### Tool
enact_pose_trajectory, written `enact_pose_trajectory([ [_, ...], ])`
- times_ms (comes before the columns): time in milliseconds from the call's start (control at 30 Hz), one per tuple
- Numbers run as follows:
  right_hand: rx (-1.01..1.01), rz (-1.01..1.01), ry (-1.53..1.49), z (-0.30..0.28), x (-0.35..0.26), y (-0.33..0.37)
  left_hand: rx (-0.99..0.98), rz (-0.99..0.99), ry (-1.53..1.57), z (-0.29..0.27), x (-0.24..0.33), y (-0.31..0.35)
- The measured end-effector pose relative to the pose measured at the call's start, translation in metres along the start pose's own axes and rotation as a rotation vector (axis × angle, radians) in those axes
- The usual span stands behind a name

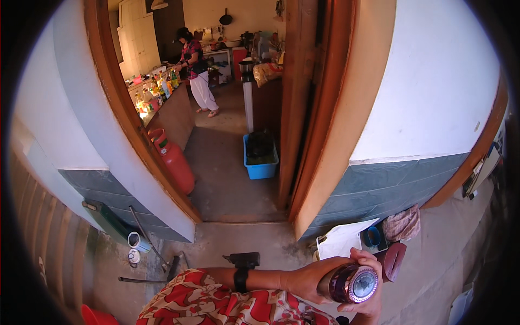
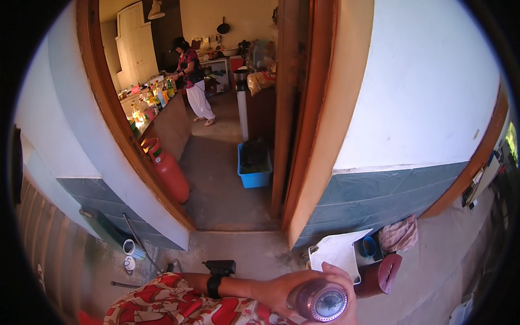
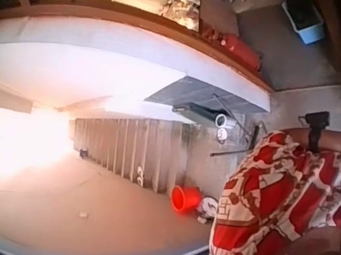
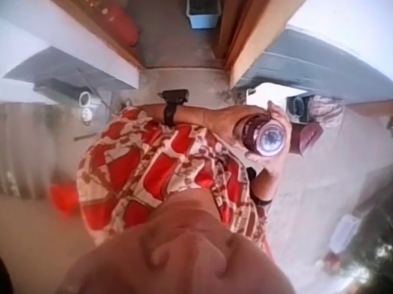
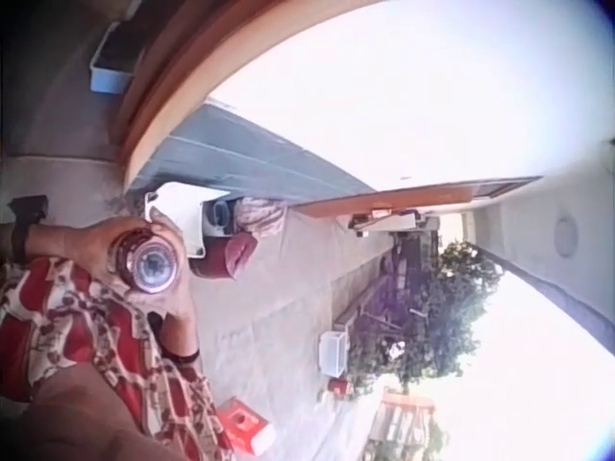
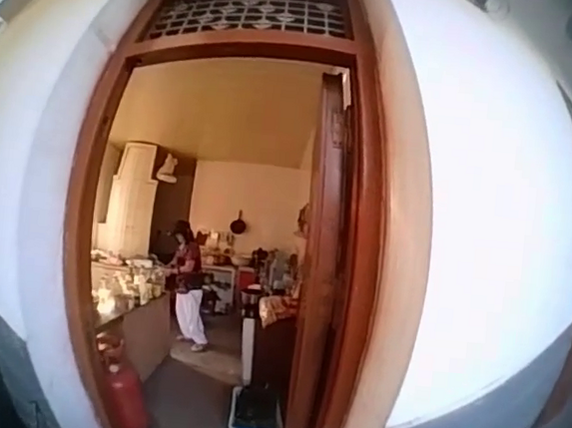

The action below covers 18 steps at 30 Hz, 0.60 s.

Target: Cleaning a red wooden chair with a damp cloth.

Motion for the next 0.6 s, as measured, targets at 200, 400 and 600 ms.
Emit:
enact_pose_trajectory([
  [200,-0.038,0.059,0.116,0.0,-0.014,0.016,-0.011,0.046,-0.128,0.012,0.0,0.019],
  [400,0.066,-0.09,0.235,-0.005,-0.023,0.028,0.023,0.025,-0.121,0.019,0.0,0.023],
  [600,0.327,-0.163,0.472,-0.007,-0.037,0.039,0.173,0.108,-0.266,0.012,0.009,0.023],
])
Point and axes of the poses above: each hand's wrist, its own y-axis away from the middle knuckle, its own z-axis out of the palm, x = y × z, the point moved 9 cm from there along -y, towards the middle knuckle, and after that the axes turned 9 degrees about x, right-handed, at the moved point
